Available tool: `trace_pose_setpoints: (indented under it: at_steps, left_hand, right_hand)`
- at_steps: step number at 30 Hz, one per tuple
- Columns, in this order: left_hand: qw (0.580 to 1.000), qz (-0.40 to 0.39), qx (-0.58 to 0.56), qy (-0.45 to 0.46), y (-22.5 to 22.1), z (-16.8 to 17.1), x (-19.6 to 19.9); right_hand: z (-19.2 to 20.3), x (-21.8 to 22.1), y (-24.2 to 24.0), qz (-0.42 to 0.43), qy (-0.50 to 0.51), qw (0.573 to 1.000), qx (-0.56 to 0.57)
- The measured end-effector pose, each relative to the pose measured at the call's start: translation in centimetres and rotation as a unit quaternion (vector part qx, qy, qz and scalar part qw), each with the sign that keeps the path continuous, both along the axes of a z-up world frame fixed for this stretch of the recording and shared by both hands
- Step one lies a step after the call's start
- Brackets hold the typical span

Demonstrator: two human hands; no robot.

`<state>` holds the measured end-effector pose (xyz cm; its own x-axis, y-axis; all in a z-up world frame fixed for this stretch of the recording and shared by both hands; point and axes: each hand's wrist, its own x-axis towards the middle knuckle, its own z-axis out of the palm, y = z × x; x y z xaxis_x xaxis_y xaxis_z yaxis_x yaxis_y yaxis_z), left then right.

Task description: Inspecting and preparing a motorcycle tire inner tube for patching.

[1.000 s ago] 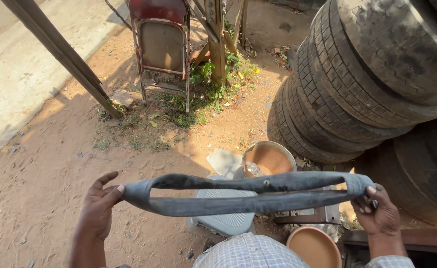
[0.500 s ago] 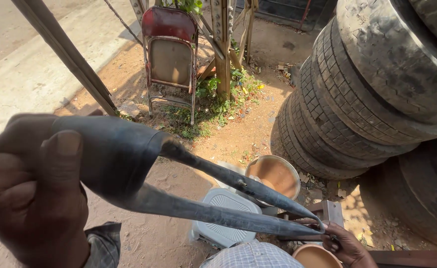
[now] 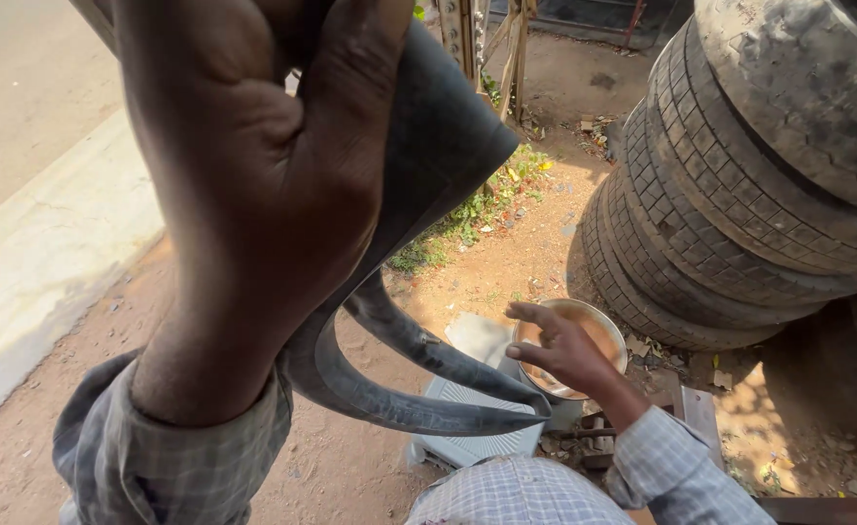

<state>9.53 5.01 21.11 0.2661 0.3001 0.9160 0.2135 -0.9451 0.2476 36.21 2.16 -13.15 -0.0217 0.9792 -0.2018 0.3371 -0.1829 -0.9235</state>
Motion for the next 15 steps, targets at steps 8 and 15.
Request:
trace_pose_setpoints:
  at_steps: [8, 15]
  left_hand:
    - [0.993, 0.049, 0.106, 0.012, 1.7, 2.6, 1.7]
    - [0.967, 0.182, 0.18, 0.003, 6.4, 1.2, -2.7]
  right_hand:
    - [10.3, -11.9, 2.2, 0.181, -0.127, 0.958, 0.181]
    - [10.5, -15.7, -1.4, 0.318, -0.093, 0.909, 0.255]
